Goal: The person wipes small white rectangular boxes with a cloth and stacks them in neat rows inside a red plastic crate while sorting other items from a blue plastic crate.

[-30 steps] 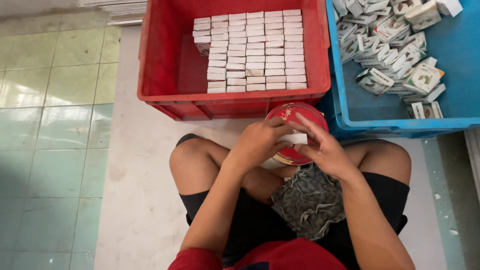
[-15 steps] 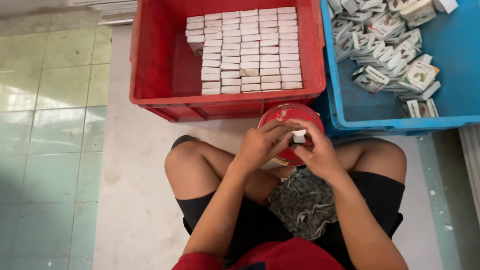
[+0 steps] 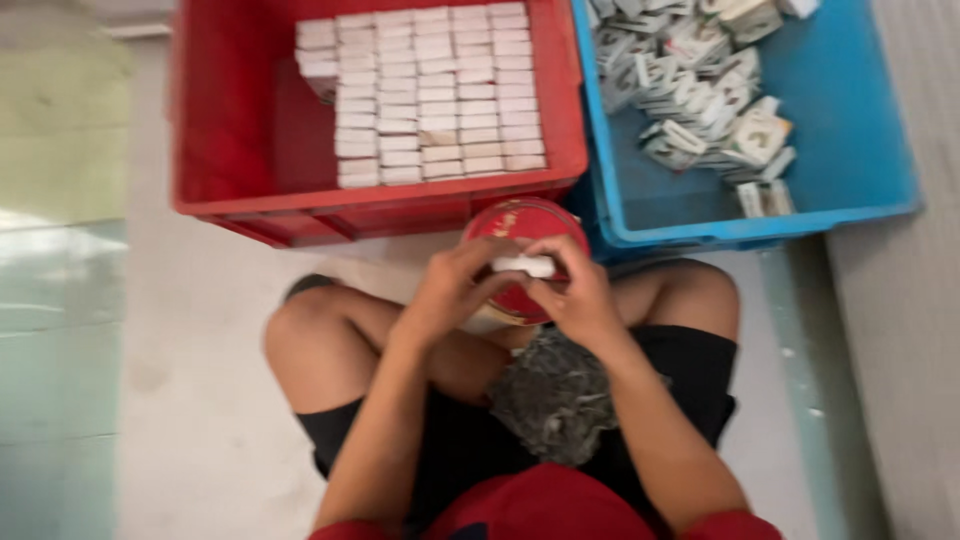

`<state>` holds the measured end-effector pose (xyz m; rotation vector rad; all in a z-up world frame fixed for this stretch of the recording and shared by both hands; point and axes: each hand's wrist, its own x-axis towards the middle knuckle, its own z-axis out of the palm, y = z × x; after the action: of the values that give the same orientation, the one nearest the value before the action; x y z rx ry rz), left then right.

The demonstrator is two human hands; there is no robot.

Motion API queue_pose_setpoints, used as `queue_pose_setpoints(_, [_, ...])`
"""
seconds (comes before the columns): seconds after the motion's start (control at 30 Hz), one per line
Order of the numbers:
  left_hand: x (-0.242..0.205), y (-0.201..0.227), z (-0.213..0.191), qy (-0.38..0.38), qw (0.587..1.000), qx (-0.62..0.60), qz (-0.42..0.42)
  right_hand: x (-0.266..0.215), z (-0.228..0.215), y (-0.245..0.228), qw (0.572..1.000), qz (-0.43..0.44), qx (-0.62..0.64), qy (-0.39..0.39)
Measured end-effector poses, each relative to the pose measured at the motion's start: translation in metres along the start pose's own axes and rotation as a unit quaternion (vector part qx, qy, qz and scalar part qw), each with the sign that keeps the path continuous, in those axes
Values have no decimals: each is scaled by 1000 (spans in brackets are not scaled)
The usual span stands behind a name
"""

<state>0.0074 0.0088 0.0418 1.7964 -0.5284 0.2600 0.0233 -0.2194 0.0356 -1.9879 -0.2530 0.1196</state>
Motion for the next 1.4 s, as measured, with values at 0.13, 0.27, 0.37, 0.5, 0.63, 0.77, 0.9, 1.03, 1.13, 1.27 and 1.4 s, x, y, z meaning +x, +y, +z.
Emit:
queue_pose_setpoints(0.13, [6,9,-9,4,1000,26,-1,1,3,-20,998,16,56,3])
queue_pose_setpoints(0.27, [7,11,-5,27,999,32,-22,3,0,-36,996,46,82,-10])
queue_pose_setpoints(0.37, [12,20,-5,47,998,40,-26,4,0,-37,995,34,88,-8])
queue_pose_setpoints(0.5, [3,-12,9,76,996,49,-26,4,0,-26,997,21,72,1])
queue_pose_setpoints(0.63, [0,-14,14,93,994,29,-40,5,-2,-21,999,-2,36,17])
queue_pose_setpoints(0.77, [-3,-17,22,107,991,-11,-84,6,4,21,999,11,-14,49])
queue_pose_setpoints(0.9, [-7,-12,24,118,985,-67,-110,12,11,32,998,6,-1,67])
queue_pose_setpoints(1.03, [-8,-21,30,123,982,-56,-130,16,5,12,994,5,-14,112])
queue_pose_setpoints(1.13, [-9,-22,31,120,987,-13,-102,19,4,7,991,10,-11,133])
queue_pose_setpoints(1.27, [-11,-20,27,90,994,53,-37,22,6,13,986,-41,-28,159])
queue_pose_setpoints(1.4, [-4,-10,26,113,990,69,-52,22,-5,2,973,-142,-90,157])
